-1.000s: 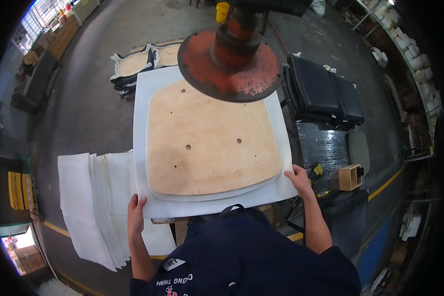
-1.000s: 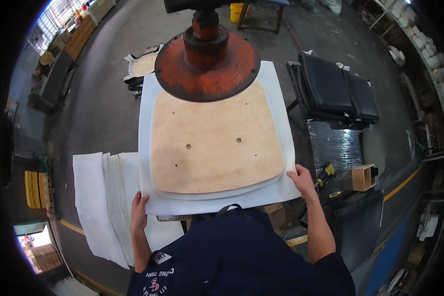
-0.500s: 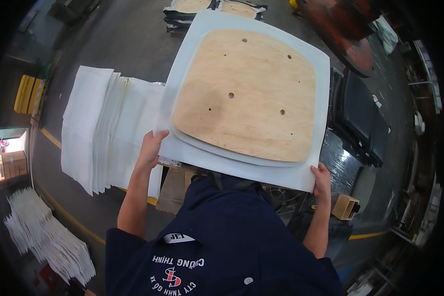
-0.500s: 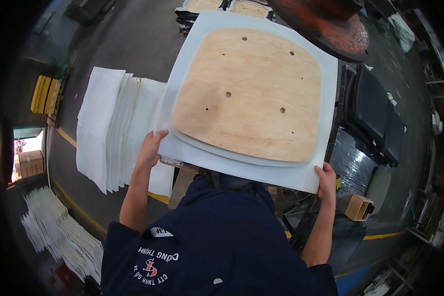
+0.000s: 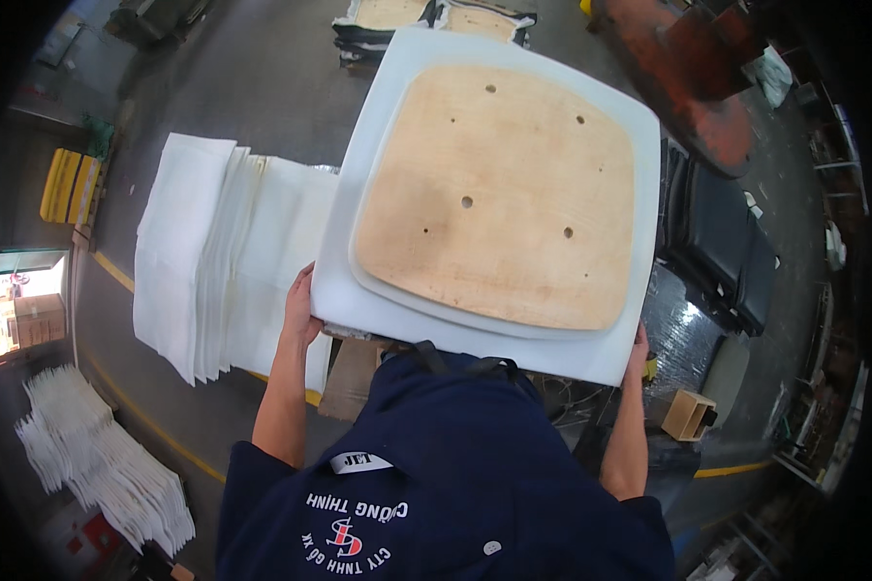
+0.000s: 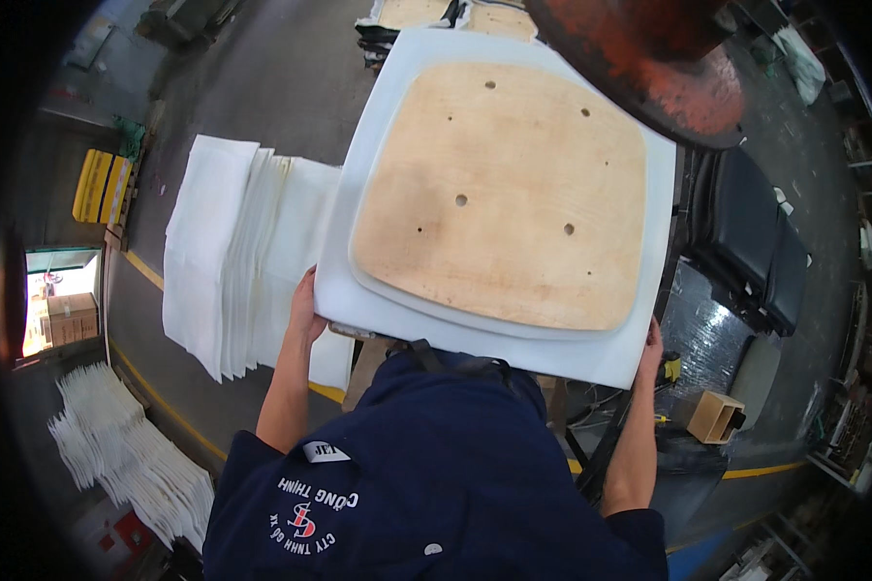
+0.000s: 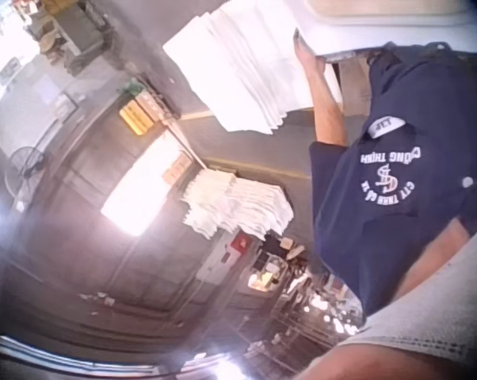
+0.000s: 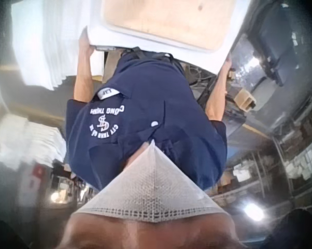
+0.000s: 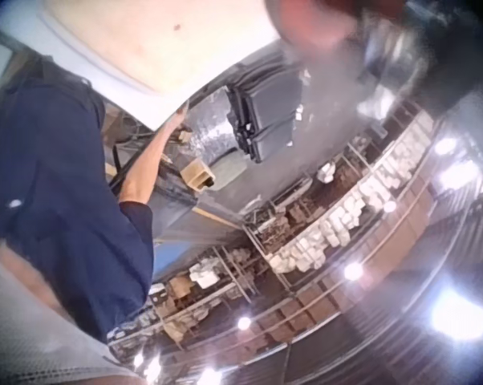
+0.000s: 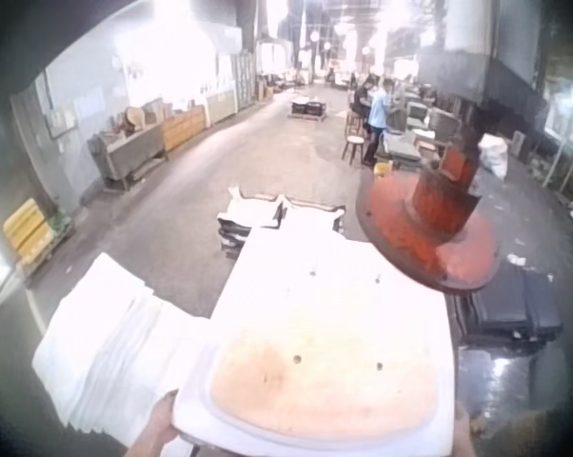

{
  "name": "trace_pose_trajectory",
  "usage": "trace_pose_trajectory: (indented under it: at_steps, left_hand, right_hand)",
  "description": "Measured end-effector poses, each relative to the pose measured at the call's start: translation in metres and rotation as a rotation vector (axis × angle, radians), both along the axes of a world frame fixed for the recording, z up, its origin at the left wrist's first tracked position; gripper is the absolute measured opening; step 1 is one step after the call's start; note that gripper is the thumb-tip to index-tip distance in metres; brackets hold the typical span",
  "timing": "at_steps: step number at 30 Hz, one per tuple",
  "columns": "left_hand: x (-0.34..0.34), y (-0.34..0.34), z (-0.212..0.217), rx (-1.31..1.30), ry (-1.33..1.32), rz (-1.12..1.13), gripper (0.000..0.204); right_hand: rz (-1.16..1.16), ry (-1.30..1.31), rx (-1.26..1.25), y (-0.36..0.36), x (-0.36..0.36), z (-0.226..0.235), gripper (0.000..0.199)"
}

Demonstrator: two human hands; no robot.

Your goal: The person places a white fabric sheet over a wooden seat base, secures it with a vacuum suction cup, and uses a staple gun to attach the fabric to the underside of the seat. The person repeatedly pulls and staples the fabric around the perimeter to create a taut finish.

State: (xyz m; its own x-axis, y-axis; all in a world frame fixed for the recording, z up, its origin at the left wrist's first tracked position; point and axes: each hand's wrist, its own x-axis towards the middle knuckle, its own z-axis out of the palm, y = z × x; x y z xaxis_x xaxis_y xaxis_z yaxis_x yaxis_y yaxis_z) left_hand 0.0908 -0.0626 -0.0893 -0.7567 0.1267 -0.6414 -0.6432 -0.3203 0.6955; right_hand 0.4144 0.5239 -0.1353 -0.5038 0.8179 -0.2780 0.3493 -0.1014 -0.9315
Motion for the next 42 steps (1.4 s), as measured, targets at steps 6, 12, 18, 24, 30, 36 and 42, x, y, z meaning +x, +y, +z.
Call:
trace_pose_trajectory:
  at_steps: [6,12,18,24,30,36,42]
  left_hand:
    - [-0.033,-0.014,-0.003,-0.467,0.239,-0.431,0.035]
    - [-0.037,0.008,-0.014,-0.369,0.432,-0.396,0.027]
    - [-0.03,0.01,-0.047,-0.423,0.461,-0.331,0.048]
    - [-0.031,-0.001,-0.077,-0.31,0.327,-0.223,0.055]
    - [-0.032,0.018,-0.045,-0.184,0.281,-0.248,0.052]
    - [-0.024,-0.017,-0.086,-0.425,0.427,-0.193,0.037]
    - [-0.092,-0.006,-0.046,-0.555,0.425,-0.516,0.028]
  right_hand:
    - [0.103,0.002,-0.025,0.004,-0.017,-0.003,0.032]
    - [0.15,-0.128,0.531,-0.013,-0.045,0.029,0.028]
    - [-0.012,0.106,-0.093,0.021,-0.04,-0.004,0.024]
    - [-0.07,0.335,-0.399,0.016,-0.049,-0.006,0.024]
    - [-0.074,0.363,-0.41,0.028,-0.033,-0.017,0.025]
    - [0.089,0.197,-0.274,0.027,-0.053,-0.017,0.025]
    - [0.188,-0.103,0.053,0.04,-0.084,0.025,0.027]
